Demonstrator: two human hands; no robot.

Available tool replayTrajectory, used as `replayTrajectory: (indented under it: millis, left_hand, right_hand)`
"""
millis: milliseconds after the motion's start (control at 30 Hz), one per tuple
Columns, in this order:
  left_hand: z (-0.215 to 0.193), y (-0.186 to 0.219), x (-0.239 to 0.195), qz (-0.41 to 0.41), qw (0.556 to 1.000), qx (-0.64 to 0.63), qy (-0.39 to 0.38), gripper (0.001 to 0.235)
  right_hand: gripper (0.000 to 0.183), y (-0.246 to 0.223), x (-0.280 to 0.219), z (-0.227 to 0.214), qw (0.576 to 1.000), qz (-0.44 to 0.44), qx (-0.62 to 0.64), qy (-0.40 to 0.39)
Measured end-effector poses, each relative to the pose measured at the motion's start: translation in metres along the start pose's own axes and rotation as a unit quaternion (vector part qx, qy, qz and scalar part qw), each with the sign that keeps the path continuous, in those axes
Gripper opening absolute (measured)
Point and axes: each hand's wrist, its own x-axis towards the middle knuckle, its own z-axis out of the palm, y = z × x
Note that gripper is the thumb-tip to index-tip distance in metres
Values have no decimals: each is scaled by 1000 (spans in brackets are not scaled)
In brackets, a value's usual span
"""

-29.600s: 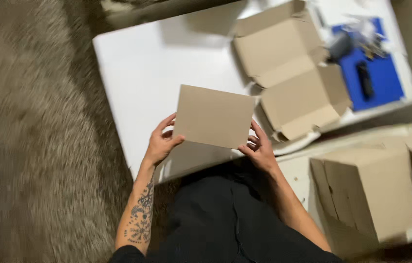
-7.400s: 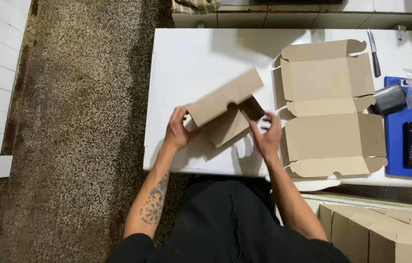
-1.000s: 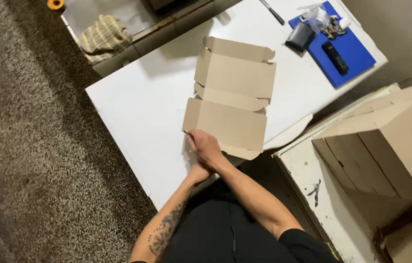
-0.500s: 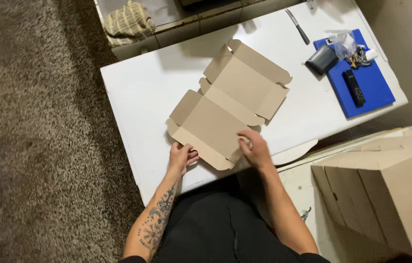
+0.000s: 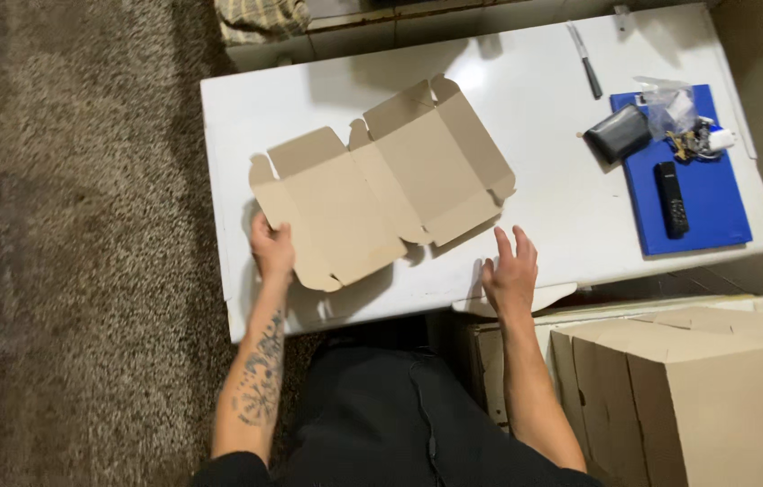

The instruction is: The person assembles flat cardboard boxes by folding and interlocking the side flaps. They repeat this process for multiple boxes, stacking each completed box on a nearby surface.

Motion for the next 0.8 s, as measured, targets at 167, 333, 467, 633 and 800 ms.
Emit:
replayTrajectory:
  millis: [167, 333, 467, 633, 800]
  left_hand:
    - [-42, 22, 31, 36, 999, -3, 19, 61]
    - [-49, 2, 63, -45, 993, 84, -64, 51]
    - [-22, -3, 50, 129, 958, 222, -127, 44]
    - [41, 21, 1, 366, 839, 253, -313, 36]
    - [89, 33, -29, 330, 641, 468, -512, 67]
  right_hand:
    - [74, -1, 14, 33, 990, -60, -98, -76]
    - [58, -24, 32, 48, 978, -84, -152, -117]
    - [28, -33, 38, 60, 978, -116, -150, -92]
    - [17, -49, 35, 69, 962, -137, -170, -161]
    - [17, -51, 31, 109, 965, -104, -56, -232]
